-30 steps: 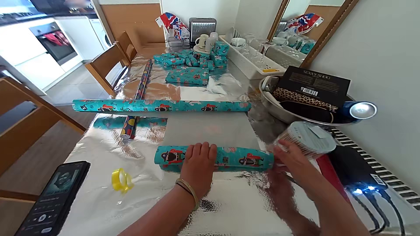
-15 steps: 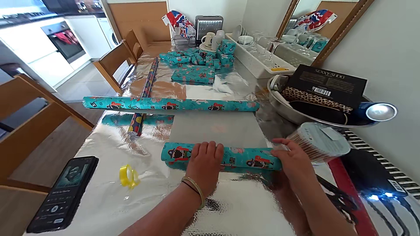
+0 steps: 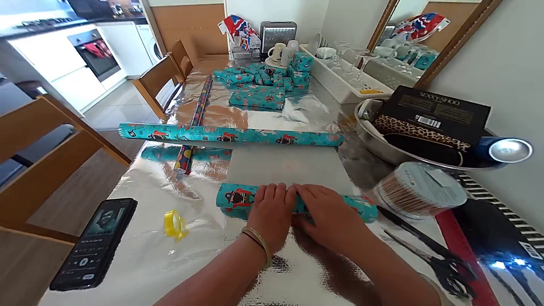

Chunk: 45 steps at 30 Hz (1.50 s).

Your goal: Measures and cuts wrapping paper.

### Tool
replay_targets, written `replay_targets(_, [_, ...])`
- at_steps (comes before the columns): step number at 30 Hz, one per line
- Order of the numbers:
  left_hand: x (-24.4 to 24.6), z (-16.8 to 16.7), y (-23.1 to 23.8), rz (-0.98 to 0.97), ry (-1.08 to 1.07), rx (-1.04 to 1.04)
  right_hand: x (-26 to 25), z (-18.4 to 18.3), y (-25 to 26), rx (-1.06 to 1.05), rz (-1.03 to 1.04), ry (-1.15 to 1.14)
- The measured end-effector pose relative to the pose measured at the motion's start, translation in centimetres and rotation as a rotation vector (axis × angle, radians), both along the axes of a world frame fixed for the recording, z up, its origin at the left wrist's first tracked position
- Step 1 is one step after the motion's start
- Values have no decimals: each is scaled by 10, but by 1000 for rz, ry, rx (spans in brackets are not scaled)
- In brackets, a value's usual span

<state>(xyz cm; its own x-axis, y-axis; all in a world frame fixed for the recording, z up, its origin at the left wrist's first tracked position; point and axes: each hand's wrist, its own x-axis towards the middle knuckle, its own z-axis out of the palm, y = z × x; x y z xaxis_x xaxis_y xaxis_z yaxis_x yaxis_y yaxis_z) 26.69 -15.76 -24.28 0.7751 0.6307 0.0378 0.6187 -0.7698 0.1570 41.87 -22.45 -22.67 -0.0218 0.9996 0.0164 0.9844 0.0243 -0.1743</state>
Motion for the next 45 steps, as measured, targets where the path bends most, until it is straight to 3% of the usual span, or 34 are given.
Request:
replay_targets(5, [0,2,0,4,4,-6,3,5,9,-87,-31,5])
replay_targets(11, [2,5,5,-7,39,-28,4,26,26,-356,-40,-18])
replay_targets(16, [-3,32,28,-38,96,-249,6,28,32,-415,-26,-22])
replay_targets(20, [-4,38,45,-34,226,-274,4,30,35,-440,-35,-16])
replay_targets(39, [-10,32,38,-48,198,-203,-2,24,23,-375,-54,-56])
replay_targets(45, [-24,30,27,-88,166,-204,-5,12,7,-237,-31,-57])
